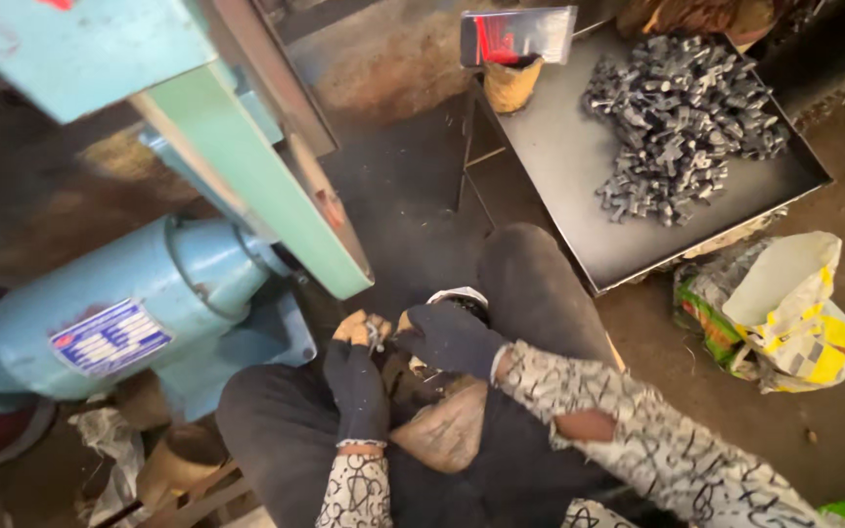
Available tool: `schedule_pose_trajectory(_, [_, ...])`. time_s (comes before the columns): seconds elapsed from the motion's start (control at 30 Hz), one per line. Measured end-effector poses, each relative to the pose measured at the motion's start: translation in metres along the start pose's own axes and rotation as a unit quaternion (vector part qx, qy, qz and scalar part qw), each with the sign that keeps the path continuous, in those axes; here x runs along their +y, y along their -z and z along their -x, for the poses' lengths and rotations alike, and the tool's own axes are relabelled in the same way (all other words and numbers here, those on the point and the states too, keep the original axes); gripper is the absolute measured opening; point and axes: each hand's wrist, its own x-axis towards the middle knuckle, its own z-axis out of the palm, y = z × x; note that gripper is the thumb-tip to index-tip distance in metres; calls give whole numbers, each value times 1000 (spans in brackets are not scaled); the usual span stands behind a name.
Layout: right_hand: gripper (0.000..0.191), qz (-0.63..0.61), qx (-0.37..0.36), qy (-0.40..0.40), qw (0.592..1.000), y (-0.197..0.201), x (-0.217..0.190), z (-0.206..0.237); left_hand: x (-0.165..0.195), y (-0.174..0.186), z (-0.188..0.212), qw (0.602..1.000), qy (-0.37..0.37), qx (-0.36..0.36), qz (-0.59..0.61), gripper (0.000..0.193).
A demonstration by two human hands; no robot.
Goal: The person sits at a belt grinder and grinds small metal workpieces against the moving belt, producing sparks. They periodically place finished pieces onto a tray holding a pile of similar ground parts and take new unground pieces from a container to continue grinding.
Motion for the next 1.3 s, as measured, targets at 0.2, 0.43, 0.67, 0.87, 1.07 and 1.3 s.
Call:
schedule_pose_trajectory(0.2, [22,-441,-161,-288,835,-40,6,0,13,8,5,995,92,-38,13,30])
schedule_pose_trajectory(0.43, [19,-365,-75,-192,908,-34,5,-30,19,0,-7,999,35,-6,-3,33])
schedule_pose_trajectory(0.67, [21,-233,-122,-221,939,-34,5,-48,32,0,-15,992,-27,17,-122,24])
schedule_pose_trajectory(0.87, [22,-196,-103,-148,964,-29,9,-48,32,-4,-16,996,-34,2,-86,25])
schedule_pose_trajectory(1.07, [21,-110,-14,0,994,-17,10,-41,37,-9,-13,967,-122,-18,-223,30])
schedule_pose_trajectory(1.3, [20,-342,-63,-152,925,-18,18,-49,36,-18,-17,945,-101,19,-312,29])
